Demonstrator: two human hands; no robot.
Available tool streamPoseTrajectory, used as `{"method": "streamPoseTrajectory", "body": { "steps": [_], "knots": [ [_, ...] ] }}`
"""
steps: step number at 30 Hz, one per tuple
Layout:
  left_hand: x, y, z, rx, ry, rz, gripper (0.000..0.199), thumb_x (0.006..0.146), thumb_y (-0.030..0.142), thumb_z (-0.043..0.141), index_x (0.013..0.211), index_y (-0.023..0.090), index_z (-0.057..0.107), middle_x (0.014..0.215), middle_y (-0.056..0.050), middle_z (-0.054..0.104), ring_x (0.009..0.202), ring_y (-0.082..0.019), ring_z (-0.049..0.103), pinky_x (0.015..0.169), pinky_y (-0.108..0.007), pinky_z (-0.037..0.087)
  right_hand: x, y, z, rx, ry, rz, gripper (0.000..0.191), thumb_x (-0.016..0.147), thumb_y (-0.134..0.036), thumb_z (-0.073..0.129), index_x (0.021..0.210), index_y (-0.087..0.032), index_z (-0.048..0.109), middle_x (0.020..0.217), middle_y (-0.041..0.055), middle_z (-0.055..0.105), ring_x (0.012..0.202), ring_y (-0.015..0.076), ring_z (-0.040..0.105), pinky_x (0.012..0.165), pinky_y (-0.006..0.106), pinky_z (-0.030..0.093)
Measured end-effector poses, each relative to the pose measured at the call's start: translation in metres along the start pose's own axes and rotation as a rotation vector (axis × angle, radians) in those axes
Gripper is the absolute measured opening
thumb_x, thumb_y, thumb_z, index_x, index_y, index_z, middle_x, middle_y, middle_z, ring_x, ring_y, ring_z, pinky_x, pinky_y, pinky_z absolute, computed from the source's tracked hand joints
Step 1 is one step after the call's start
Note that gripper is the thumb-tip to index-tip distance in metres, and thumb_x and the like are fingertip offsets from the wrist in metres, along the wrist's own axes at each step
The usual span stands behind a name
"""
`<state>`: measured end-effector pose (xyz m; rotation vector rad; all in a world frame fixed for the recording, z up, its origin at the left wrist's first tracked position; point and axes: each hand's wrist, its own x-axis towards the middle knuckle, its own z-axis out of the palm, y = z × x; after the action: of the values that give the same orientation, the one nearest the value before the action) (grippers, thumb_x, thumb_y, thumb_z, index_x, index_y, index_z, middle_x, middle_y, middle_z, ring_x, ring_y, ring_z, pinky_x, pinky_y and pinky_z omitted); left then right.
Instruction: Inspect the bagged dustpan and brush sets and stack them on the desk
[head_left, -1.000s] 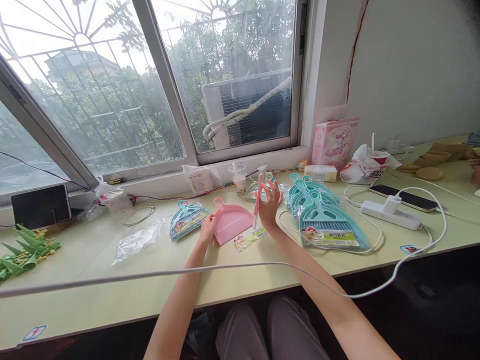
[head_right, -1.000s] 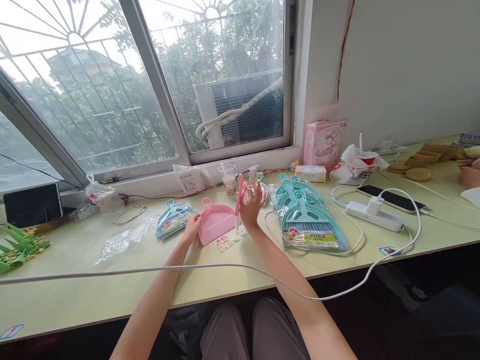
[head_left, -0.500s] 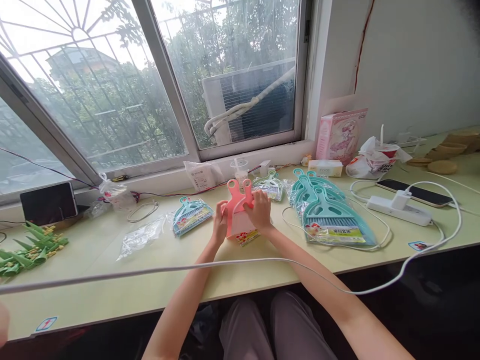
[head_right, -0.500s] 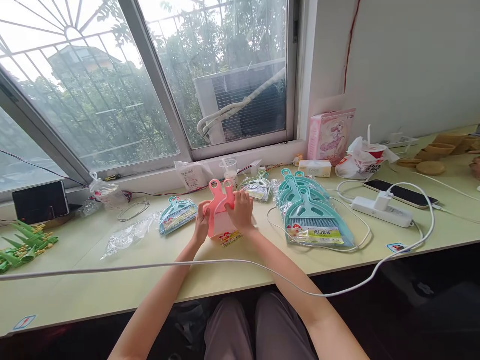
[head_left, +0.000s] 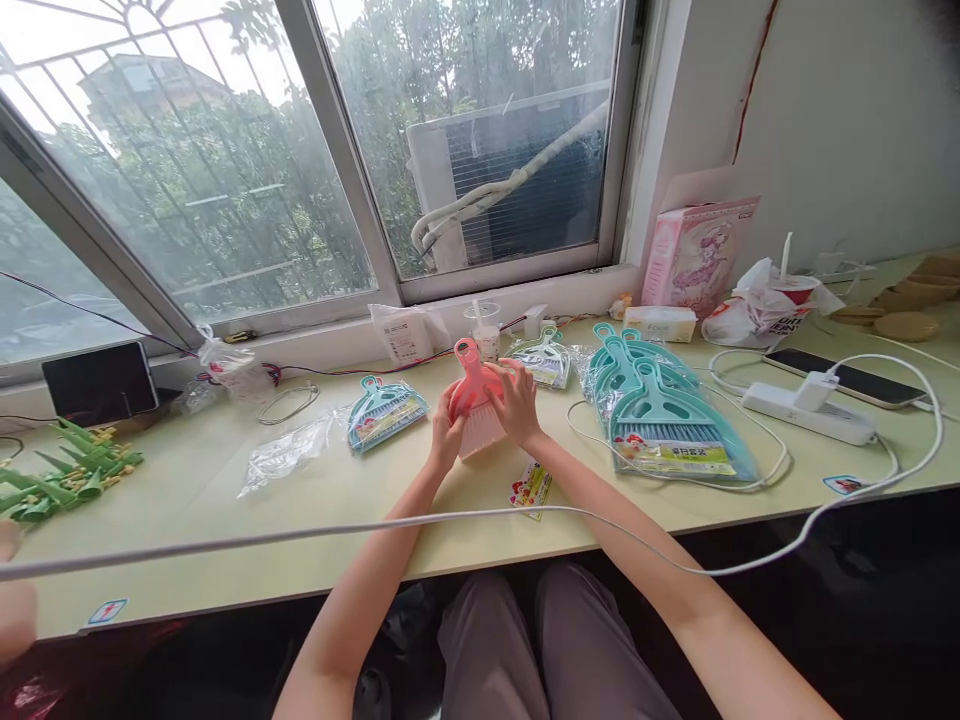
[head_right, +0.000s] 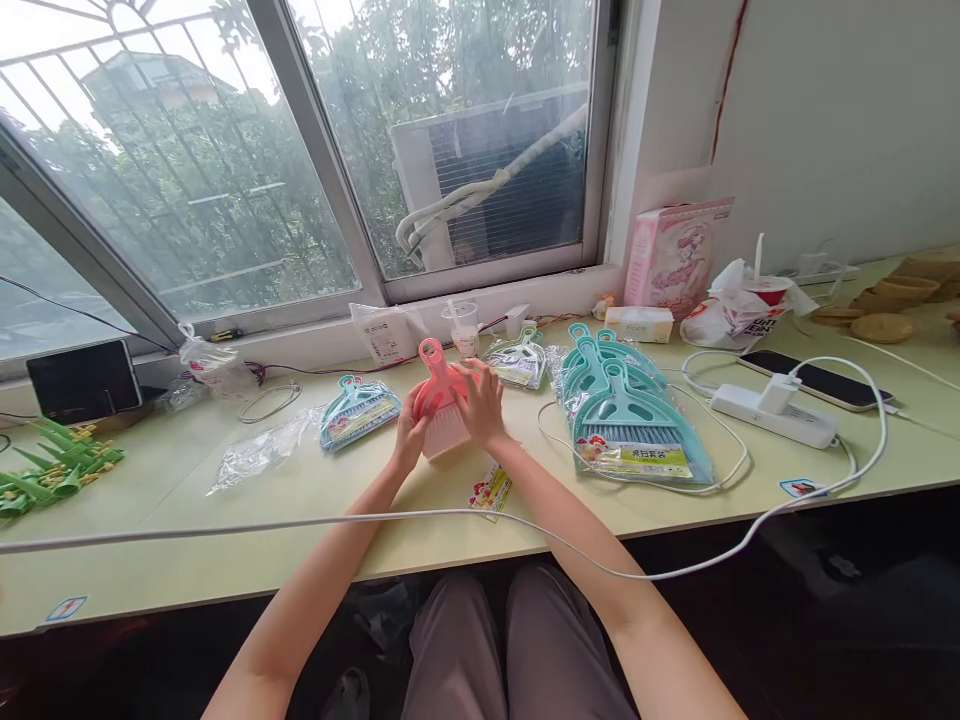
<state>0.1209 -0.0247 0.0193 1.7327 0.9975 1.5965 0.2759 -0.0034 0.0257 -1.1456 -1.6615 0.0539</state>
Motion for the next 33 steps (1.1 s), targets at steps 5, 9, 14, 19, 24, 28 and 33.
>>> {"method": "streamPoseTrajectory", "body": {
  "steps": [5, 9, 14, 19, 24, 28, 33],
  "knots": [
    [-0.001, 0.003, 0.001, 0.005, -0.013, -0.003, 0.051, 0.088, 0.041, 0.06, 0.134, 0.021, 0.051, 0.135, -0.011, 0.06, 0.126, -0.028, 0.056, 0.107, -0.042, 0.043, 0.012, 0.024, 0.002, 0.297, -0.08, 0.152, 0.046, 0.088, -0.045, 0.059, 0.129, -0.024, 0.058, 0.126, 0.0104, 0.065, 0.117, 0.0304, 0.058, 0.099, 0.05, 0.045],
    [-0.001, 0.006, 0.002, 0.043, 0.049, -0.03, 0.042, 0.094, 0.047, 0.05, 0.126, 0.02, 0.06, 0.126, -0.011, 0.066, 0.113, -0.026, 0.065, 0.101, -0.041, 0.047, 0.018, 0.033, 0.0, 0.565, -0.161, 0.223, 0.035, 0.078, -0.046, 0.071, 0.105, -0.024, 0.07, 0.105, 0.0066, 0.074, 0.102, 0.0279, 0.067, 0.094, 0.047, 0.051],
    [0.001, 0.008, -0.004, 0.126, 0.099, -0.008, 0.041, 0.095, 0.048, 0.049, 0.123, 0.02, 0.064, 0.119, -0.01, 0.07, 0.107, -0.025, 0.067, 0.098, -0.039, 0.048, 0.017, 0.022, -0.008, 0.9, -0.314, 0.202, 0.047, 0.073, -0.05, 0.076, 0.112, -0.024, 0.069, 0.117, 0.0072, 0.071, 0.115, 0.0262, 0.065, 0.1, 0.045, 0.051],
    [-0.002, 0.011, -0.002, 0.147, 0.107, 0.006, 0.043, 0.094, 0.051, 0.052, 0.12, 0.02, 0.066, 0.114, -0.01, 0.073, 0.105, -0.026, 0.068, 0.095, -0.039, 0.05, 0.016, 0.019, -0.006, 0.831, -0.197, 0.285, 0.041, 0.072, -0.052, 0.076, 0.101, -0.023, 0.073, 0.107, 0.0073, 0.075, 0.108, 0.0268, 0.068, 0.098, 0.043, 0.053],
    [-0.003, 0.011, 0.003, 0.164, 0.108, 0.006, 0.039, 0.089, 0.048, 0.061, 0.115, 0.019, 0.068, 0.107, -0.009, 0.074, 0.099, -0.024, 0.069, 0.091, -0.036, 0.05, 0.013, 0.02, -0.001, 0.697, -0.103, 0.392, 0.033, 0.071, -0.049, 0.077, 0.092, -0.024, 0.076, 0.096, 0.0043, 0.077, 0.098, 0.0266, 0.072, 0.09, 0.039, 0.056],
    [-0.003, 0.013, 0.002, 0.164, 0.12, -0.017, 0.035, 0.09, 0.045, 0.059, 0.111, 0.019, 0.069, 0.099, -0.007, 0.076, 0.094, -0.024, 0.07, 0.084, -0.033, 0.051, 0.012, 0.015, -0.002, 0.627, -0.071, 0.455, 0.029, 0.069, -0.045, 0.078, 0.09, -0.024, 0.076, 0.091, 0.0032, 0.078, 0.093, 0.0253, 0.073, 0.084, 0.036, 0.058],
    [0.0, 0.02, 0.0, 0.133, 0.114, -0.051, 0.032, 0.086, 0.042, 0.063, 0.103, 0.017, 0.073, 0.091, -0.006, 0.076, 0.087, -0.023, 0.069, 0.077, -0.03, 0.049, 0.011, 0.008, -0.005, 0.546, -0.057, 0.524, 0.03, 0.072, -0.045, 0.074, 0.091, -0.022, 0.076, 0.089, 0.0042, 0.078, 0.087, 0.0242, 0.073, 0.077, 0.034, 0.057]
  ]
}}
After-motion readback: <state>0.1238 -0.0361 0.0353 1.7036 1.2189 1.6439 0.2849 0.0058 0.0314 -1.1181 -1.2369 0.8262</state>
